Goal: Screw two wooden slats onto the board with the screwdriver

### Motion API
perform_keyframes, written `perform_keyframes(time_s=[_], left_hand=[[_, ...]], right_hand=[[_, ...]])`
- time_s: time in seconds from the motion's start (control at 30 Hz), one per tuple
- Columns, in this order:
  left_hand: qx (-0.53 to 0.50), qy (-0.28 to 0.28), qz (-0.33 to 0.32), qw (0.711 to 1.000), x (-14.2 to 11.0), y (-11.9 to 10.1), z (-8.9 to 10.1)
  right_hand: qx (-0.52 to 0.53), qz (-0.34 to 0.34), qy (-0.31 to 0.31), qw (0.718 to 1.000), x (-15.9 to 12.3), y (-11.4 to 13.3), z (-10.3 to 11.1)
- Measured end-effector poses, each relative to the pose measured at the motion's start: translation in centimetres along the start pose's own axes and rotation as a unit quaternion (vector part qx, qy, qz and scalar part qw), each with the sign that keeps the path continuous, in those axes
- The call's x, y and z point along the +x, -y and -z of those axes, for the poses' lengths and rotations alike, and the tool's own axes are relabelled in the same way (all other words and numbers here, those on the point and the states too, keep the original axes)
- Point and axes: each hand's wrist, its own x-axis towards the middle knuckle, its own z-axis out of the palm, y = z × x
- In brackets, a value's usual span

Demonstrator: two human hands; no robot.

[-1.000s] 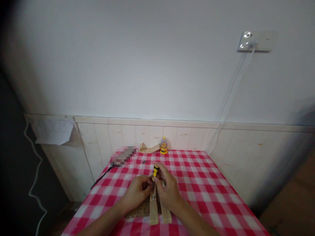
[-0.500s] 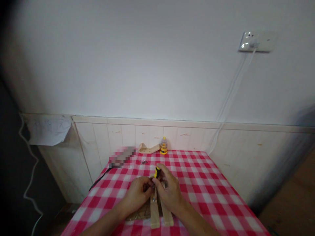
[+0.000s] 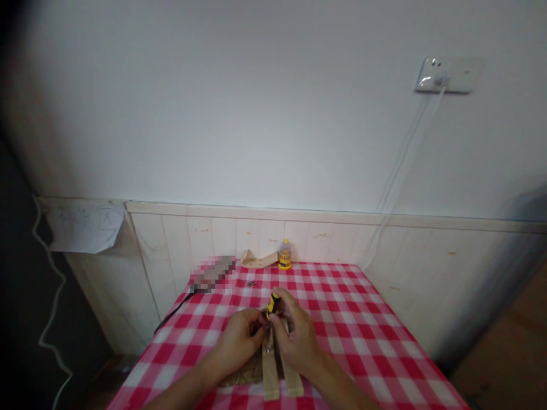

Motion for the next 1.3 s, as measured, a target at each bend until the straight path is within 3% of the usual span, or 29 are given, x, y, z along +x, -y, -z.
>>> perform_keyframes(time_s=[0.4,0.63,1.3], left_hand=[[0.017,-0.003,0.003,1.0,-0.17,-0.1,-0.06],[0.017,0.004,0.001,1.0,-0.03,-0.28,0.15],[0.014,0.001,-0.012,1.0,-0.14,-0.07,0.04]], right_hand=[[-0.078,0.042,-0.023,0.996,0.24,0.01,0.24],[-0.078,0.009,-0.027,0.997,0.23,-0.29,0.16],[-0.081,0.031,-0.018,0.996,0.0,-0.03,0.36]])
